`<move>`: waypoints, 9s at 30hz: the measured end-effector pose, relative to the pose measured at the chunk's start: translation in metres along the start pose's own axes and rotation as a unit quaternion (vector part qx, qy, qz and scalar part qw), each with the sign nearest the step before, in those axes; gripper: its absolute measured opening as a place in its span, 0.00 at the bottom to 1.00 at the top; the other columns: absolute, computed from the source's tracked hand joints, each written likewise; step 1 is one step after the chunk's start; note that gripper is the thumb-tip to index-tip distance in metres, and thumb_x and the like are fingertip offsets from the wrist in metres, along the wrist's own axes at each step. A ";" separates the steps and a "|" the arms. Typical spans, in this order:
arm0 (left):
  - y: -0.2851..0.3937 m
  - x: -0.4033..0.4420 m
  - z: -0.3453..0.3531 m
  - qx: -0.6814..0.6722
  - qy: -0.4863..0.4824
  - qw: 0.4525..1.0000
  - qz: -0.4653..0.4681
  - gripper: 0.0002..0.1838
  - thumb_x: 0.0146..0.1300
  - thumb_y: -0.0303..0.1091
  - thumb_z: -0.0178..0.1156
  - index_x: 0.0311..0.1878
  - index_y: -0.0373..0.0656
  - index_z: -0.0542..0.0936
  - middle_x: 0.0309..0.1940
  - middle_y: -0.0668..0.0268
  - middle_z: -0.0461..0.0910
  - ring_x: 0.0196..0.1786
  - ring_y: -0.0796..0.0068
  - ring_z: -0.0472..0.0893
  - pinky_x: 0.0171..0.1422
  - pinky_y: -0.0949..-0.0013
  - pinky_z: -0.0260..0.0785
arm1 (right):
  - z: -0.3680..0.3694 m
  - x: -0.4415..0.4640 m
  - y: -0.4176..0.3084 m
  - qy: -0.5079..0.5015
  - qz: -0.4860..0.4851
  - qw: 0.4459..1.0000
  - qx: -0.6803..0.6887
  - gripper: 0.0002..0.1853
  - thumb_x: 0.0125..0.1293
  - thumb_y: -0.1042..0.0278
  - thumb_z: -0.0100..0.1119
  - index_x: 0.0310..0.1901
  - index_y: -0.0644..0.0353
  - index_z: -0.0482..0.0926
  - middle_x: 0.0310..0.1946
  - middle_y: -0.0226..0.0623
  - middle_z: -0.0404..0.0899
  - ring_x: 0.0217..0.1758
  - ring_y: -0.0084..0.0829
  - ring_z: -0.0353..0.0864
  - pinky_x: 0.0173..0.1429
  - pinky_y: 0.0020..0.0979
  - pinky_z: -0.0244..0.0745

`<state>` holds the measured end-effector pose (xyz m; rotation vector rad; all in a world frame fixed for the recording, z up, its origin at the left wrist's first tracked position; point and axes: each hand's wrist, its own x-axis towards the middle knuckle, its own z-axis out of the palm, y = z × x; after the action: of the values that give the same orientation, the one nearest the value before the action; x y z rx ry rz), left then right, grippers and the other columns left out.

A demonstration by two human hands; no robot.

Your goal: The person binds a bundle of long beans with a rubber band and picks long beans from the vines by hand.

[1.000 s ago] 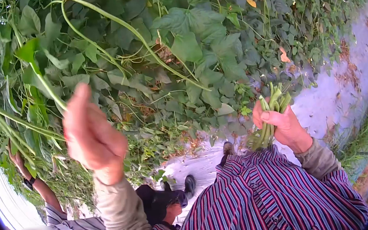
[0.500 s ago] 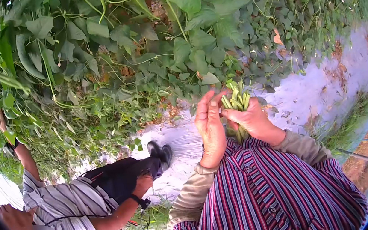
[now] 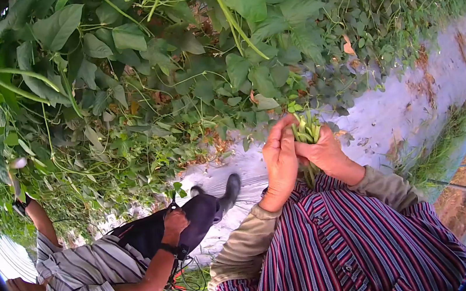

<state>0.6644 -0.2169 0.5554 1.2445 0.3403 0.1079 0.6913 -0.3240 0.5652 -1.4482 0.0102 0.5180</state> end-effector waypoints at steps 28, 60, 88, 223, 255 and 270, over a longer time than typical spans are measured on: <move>0.085 0.443 -0.263 0.091 0.250 0.942 0.202 0.18 0.57 0.32 0.58 0.51 0.41 0.76 0.47 0.61 0.79 0.44 0.63 0.79 0.45 0.63 0.73 | -0.064 -0.003 0.049 0.233 0.150 0.959 0.060 0.05 0.56 0.73 0.58 0.25 0.62 0.74 0.17 0.30 0.72 0.14 0.21 0.69 0.19 0.23 0.63; 0.112 0.495 -0.298 -0.072 -0.005 0.992 0.107 0.16 0.61 0.42 0.57 0.52 0.55 0.75 0.52 0.72 0.76 0.50 0.66 0.76 0.51 0.58 0.72 | -0.042 -0.026 0.064 0.218 0.174 0.959 0.046 0.04 0.56 0.72 0.61 0.28 0.62 0.78 0.17 0.28 0.75 0.14 0.18 0.71 0.20 0.21 0.65; 0.134 0.357 -0.334 -0.113 0.050 0.992 0.025 0.11 0.64 0.47 0.53 0.43 0.54 0.77 0.38 0.70 0.78 0.39 0.69 0.76 0.46 0.57 0.69 | -0.013 -0.010 0.028 0.165 0.136 0.977 0.019 0.04 0.56 0.73 0.58 0.27 0.63 0.75 0.17 0.30 0.73 0.14 0.21 0.71 0.19 0.24 0.65; -0.014 0.187 0.336 -0.118 0.129 0.985 -0.004 0.10 0.69 0.30 0.50 0.48 0.41 0.79 0.38 0.72 0.82 0.23 0.90 0.66 0.25 0.82 0.59 | -0.308 0.168 -0.153 -0.038 0.058 0.986 0.154 0.13 0.52 0.83 0.61 0.40 0.61 0.76 0.30 0.26 0.77 0.30 0.22 0.77 0.32 0.25 0.72; 0.606 0.474 0.120 0.401 0.325 0.582 0.628 0.15 0.54 0.29 0.53 0.44 0.35 0.81 0.33 0.56 0.83 0.37 0.66 0.81 0.48 0.67 0.71 | -0.238 0.284 -0.142 0.015 0.132 0.965 0.224 0.02 0.56 0.80 0.57 0.30 0.69 0.74 0.20 0.42 0.75 0.22 0.37 0.76 0.28 0.37 0.74; 0.715 0.575 0.032 0.447 0.481 0.560 0.505 0.13 0.51 0.35 0.57 0.29 0.32 0.81 0.31 0.45 0.81 0.38 0.48 0.81 0.44 0.56 0.72 | -0.218 0.312 -0.134 0.084 0.139 0.952 0.259 0.03 0.56 0.81 0.57 0.28 0.71 0.74 0.20 0.43 0.75 0.20 0.37 0.76 0.25 0.36 0.74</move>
<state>1.2915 0.1369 1.1251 2.1971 0.6020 1.9039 1.0799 -0.4306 0.5622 -0.9719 0.4602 0.5674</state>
